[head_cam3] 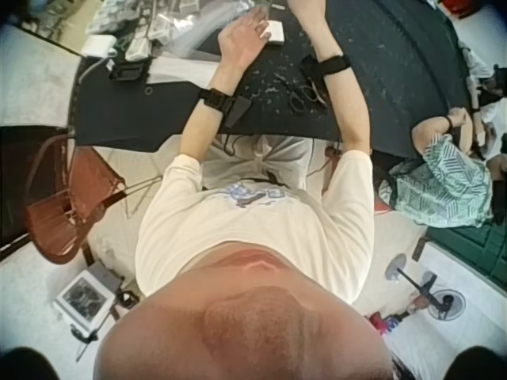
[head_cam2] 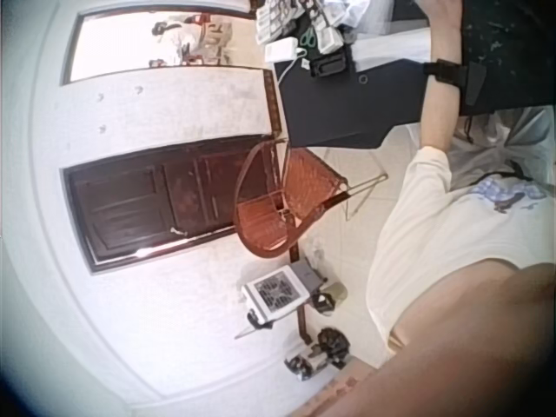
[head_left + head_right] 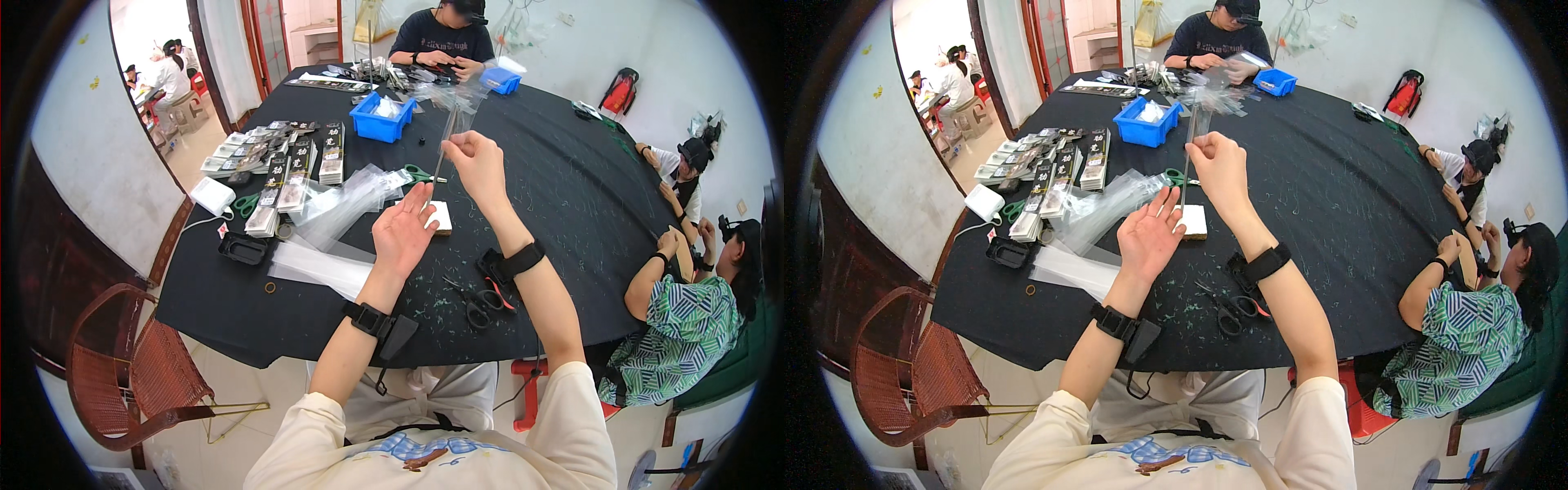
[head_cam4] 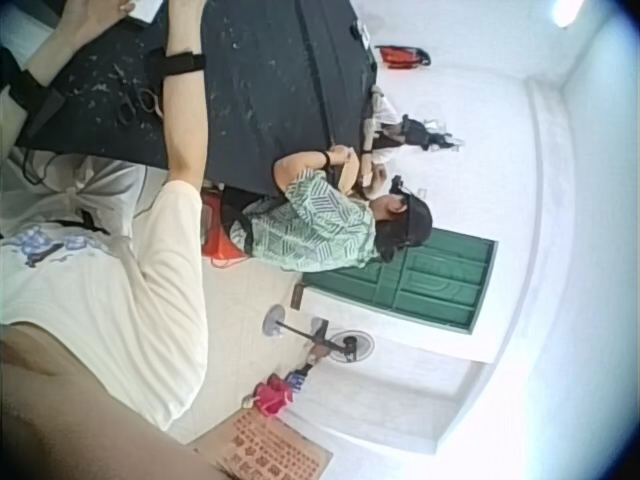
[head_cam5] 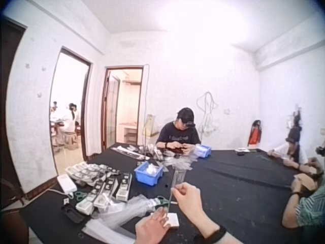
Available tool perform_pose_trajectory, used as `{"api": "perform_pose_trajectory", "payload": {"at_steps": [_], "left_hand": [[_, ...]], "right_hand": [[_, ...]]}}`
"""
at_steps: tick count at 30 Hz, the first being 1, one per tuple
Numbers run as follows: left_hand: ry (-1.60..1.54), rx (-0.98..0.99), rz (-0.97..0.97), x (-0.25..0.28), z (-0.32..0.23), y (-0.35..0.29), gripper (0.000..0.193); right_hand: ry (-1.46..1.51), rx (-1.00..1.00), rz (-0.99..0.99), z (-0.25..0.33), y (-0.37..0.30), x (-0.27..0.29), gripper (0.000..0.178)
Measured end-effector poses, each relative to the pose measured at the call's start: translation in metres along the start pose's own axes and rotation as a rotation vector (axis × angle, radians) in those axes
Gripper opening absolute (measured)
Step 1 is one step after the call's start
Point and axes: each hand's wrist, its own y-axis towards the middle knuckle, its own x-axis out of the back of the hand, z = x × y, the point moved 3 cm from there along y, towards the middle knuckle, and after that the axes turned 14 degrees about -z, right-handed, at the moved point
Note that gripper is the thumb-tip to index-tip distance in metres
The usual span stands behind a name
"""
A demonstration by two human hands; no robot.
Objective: The person picks up a plastic bag and a metal rod, slides the rod into the bag, and places them on the table. They then pick up a small green component and a thin wire, join them together by hand, and trim the excess wire using shears and pliers.
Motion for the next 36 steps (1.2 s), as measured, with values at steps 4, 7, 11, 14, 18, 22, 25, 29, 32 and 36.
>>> {"api": "perform_pose_trajectory", "payload": {"at_steps": [4, 7, 11, 14, 18, 22, 25, 29, 32, 36], "left_hand": [[0.014, -0.027, -0.032, 0.001, -0.002, 0.0, 0.041], [0.014, -0.057, -0.064, 0.007, -0.003, 0.002, 0.04], [0.033, -0.069, -0.067, 0.011, -0.003, 0.002, 0.038], [0.034, -0.08, -0.08, 0.011, -0.005, 0.002, 0.038], [0.032, -0.083, -0.076, 0.011, -0.003, 0.002, 0.037], [0.048, -0.078, -0.088, 0.009, -0.003, 0.002, 0.037], [0.044, -0.078, -0.086, 0.008, -0.004, 0.001, 0.038], [0.04, -0.064, -0.09, 0.007, -0.003, 0.001, 0.038], [0.041, -0.065, -0.098, 0.008, -0.004, 0.001, 0.038], [0.053, -0.055, -0.083, 0.008, -0.003, 0.0, 0.039]], "right_hand": [[0.08, -0.077, 0.024, -0.021, -0.014, -0.006, 0.019], [0.02, -0.071, 0.069, -0.046, -0.032, -0.015, 0.017], [-0.038, -0.159, 0.225, -0.067, -0.055, -0.018, 0.02], [-0.122, -0.189, 0.396, -0.059, -0.046, -0.012, 0.039], [-0.025, -0.13, 0.329, -0.048, -0.015, 0.0, 0.053], [0.035, 0.048, 0.178, 0.005, 0.025, 0.02, 0.034], [-0.077, 0.182, 0.087, 0.034, 0.038, 0.026, 0.026], [-0.078, 0.232, 0.052, 0.038, 0.041, 0.022, 0.021], [-0.116, 0.225, -0.008, 0.039, 0.04, 0.021, 0.018], [-0.123, 0.177, 0.047, 0.04, 0.042, 0.023, 0.019]]}}
